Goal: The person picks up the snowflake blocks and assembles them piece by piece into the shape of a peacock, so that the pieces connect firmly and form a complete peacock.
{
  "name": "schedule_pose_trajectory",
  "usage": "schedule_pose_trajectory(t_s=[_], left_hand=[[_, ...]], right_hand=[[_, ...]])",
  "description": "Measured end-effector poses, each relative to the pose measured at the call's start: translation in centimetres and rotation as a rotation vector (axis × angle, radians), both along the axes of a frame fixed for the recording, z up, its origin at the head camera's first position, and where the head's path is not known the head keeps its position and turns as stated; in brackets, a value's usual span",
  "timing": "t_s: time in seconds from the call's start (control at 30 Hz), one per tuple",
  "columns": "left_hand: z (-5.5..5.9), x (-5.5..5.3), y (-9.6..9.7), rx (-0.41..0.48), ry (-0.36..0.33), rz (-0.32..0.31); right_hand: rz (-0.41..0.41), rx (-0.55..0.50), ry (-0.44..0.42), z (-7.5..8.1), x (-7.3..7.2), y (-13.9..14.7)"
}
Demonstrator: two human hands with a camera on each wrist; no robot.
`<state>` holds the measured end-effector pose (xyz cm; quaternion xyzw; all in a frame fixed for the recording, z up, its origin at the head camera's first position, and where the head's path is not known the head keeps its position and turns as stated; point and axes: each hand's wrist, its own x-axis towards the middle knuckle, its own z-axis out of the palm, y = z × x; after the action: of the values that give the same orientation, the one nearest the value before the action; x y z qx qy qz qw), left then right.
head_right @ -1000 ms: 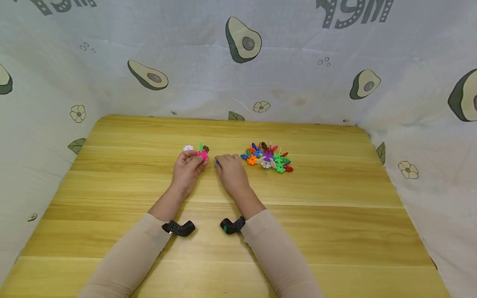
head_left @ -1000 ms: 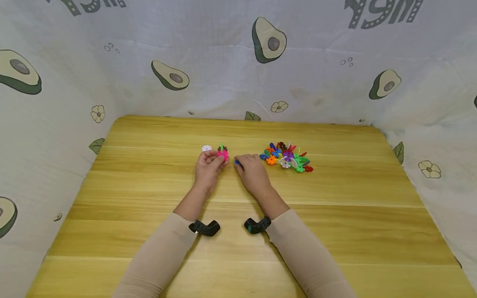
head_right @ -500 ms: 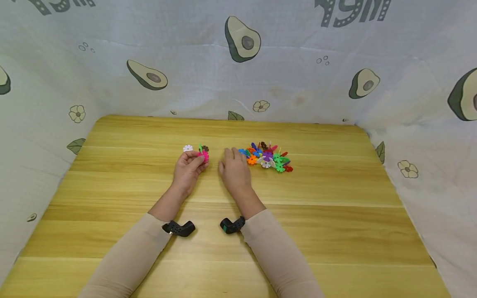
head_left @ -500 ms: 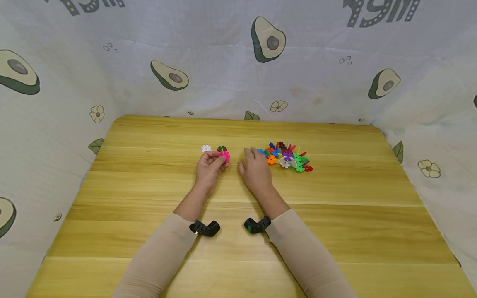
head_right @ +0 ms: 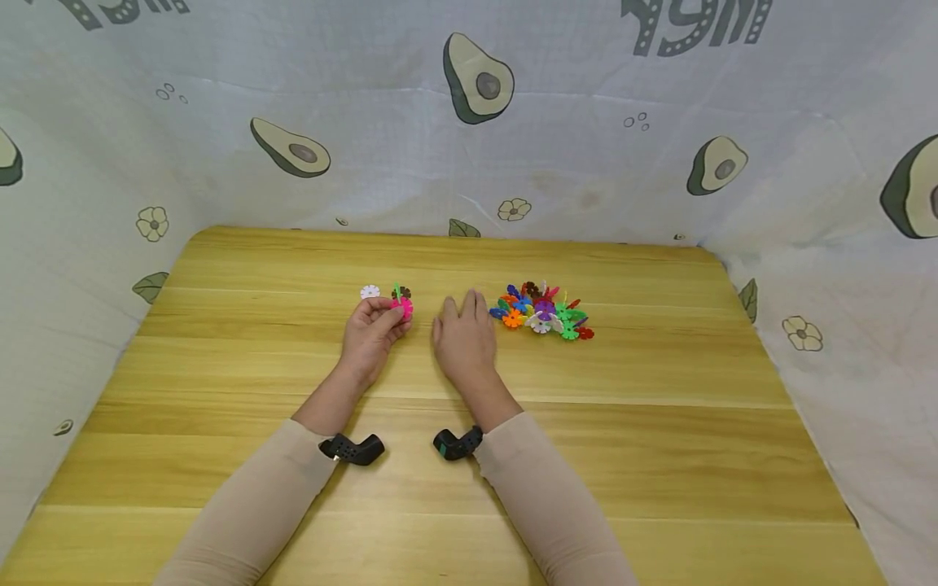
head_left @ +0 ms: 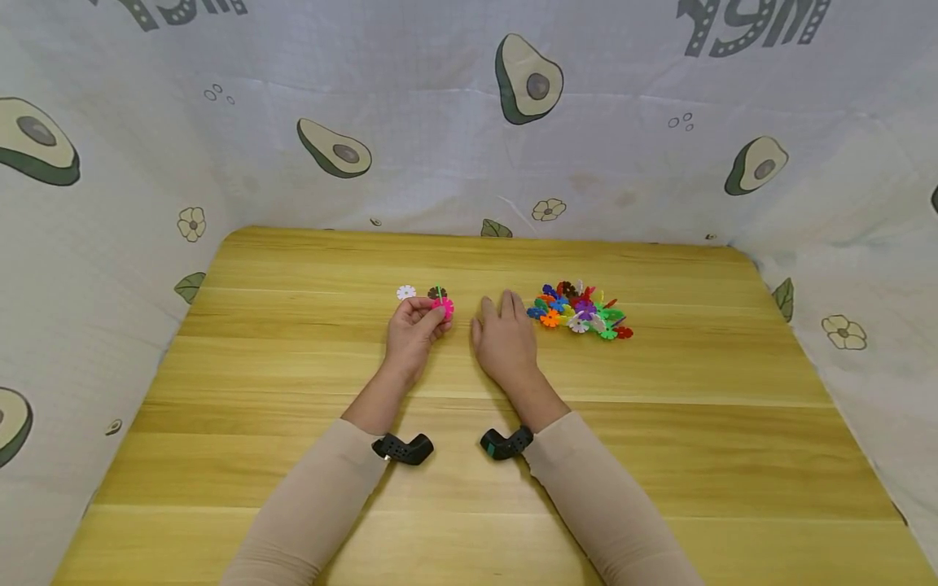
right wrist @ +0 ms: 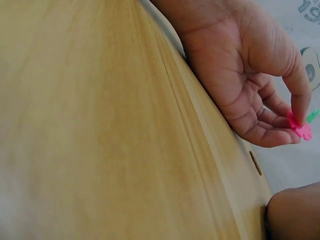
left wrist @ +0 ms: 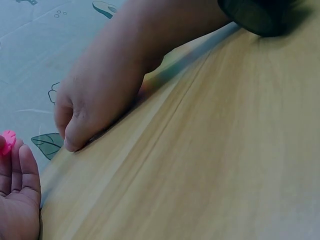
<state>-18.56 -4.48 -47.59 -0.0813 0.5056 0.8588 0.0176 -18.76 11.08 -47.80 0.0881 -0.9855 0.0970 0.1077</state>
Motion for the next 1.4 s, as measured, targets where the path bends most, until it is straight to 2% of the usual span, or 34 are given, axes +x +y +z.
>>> schedule_pose_trajectory(t_s=[0.13,0.2,0.27,0.37,0.47,0.57,0.63,0.77,0.87,1.13,1.4], left_hand=[[-0.1,0.0,0.0,0.006,0.005,-0.006],[-0.1,-0.1,0.0,0.014,0.008,-0.005],[-0.1,-0.1,0.0,0.019,0.010,-0.003],[-0.1,0.0,0.0,0.018,0.009,-0.002],[-0.1,0.0,0.0,0.017,0.008,-0.006],[-0.1,0.0,0.0,0.015,0.010,-0.016],[-0.1,0.0,-0.1,0.012,0.015,-0.025],[0.0,0.2,-0.1,-0.004,0.032,-0.047],[0.0,0.3,-0.1,-0.012,0.037,-0.058],[0.1,0.1,-0.1,-0.039,0.019,-0.069],[0.2,0.2,-0.3,-0.130,0.007,-0.101]], right_hand=[[0.089,-0.124,0.065,0.0,0.1,-0.2],[0.098,-0.200,0.064,0.2,0.1,-0.2],[0.072,-0.254,0.018,0.3,0.1,-0.2],[0.017,-0.299,-0.101,0.7,0.0,0.0],[0.024,-0.360,-0.219,1.1,-0.3,0.4],[0.053,-0.494,-0.267,1.0,-0.5,0.9],[0.084,-0.606,-0.247,0.7,-0.6,1.2],[0.163,-0.895,-0.159,0.0,-0.5,1.4],[0.223,-1.040,-0.115,-0.2,-0.4,1.3],[0.267,-1.060,-0.062,-0.2,-0.4,1.4],[0.319,-1.038,-0.036,0.0,-0.3,1.9]])
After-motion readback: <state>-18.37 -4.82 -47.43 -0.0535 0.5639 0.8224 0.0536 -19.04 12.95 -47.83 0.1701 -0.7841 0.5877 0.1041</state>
